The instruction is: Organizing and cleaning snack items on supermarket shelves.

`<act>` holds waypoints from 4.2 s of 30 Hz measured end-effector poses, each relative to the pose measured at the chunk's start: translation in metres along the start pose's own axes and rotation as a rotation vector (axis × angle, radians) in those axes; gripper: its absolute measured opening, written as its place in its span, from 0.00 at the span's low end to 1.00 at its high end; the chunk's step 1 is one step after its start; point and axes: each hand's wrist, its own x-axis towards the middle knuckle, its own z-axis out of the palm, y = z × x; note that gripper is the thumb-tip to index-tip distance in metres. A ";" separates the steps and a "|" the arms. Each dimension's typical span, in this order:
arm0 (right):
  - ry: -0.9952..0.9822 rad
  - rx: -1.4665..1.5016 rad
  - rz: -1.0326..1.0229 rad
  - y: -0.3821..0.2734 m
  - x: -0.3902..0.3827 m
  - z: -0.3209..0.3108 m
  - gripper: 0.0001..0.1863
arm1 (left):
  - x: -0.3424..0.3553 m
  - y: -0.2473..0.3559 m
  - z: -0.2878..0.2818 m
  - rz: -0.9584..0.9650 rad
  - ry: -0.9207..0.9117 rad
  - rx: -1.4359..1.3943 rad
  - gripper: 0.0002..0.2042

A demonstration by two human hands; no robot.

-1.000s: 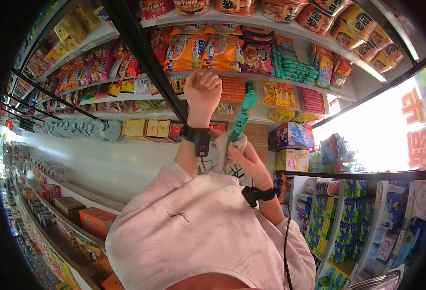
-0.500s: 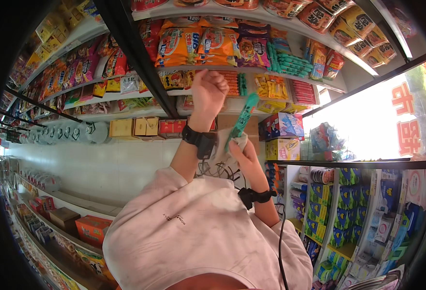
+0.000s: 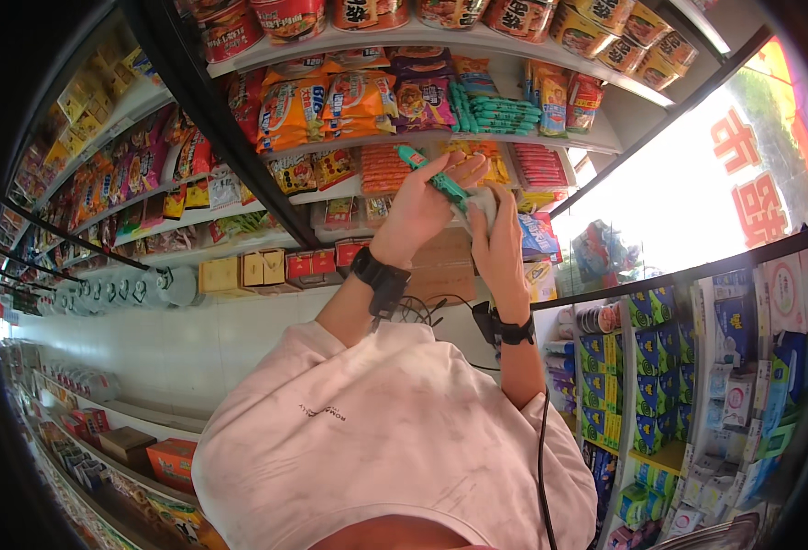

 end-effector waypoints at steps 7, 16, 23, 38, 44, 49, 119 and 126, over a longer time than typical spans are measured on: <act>0.114 0.025 0.086 0.038 0.011 -0.039 0.16 | 0.002 -0.025 0.008 -0.356 -0.078 -0.123 0.15; 0.221 -0.113 -0.252 0.010 0.001 -0.055 0.22 | 0.013 -0.031 0.004 -0.207 0.022 -0.014 0.15; -0.464 -0.202 -0.568 -0.016 -0.019 -0.045 0.30 | 0.039 -0.032 0.001 -0.364 -0.046 -0.358 0.18; -0.539 -0.158 -0.609 0.004 -0.030 -0.037 0.31 | 0.063 -0.045 -0.016 -0.294 0.198 -0.393 0.12; -0.501 -0.252 -0.626 0.007 -0.030 -0.037 0.32 | 0.058 -0.045 0.009 -0.165 0.297 -0.377 0.09; -0.510 -0.282 -0.663 0.016 -0.032 -0.038 0.30 | 0.057 -0.050 0.008 -0.190 0.316 -0.384 0.09; 0.621 2.625 0.827 0.108 -0.034 -0.046 0.17 | -0.049 -0.101 0.016 0.549 -1.452 2.112 0.28; 0.496 2.721 0.918 0.102 -0.030 -0.034 0.16 | -0.068 -0.096 0.027 0.588 -1.338 2.258 0.29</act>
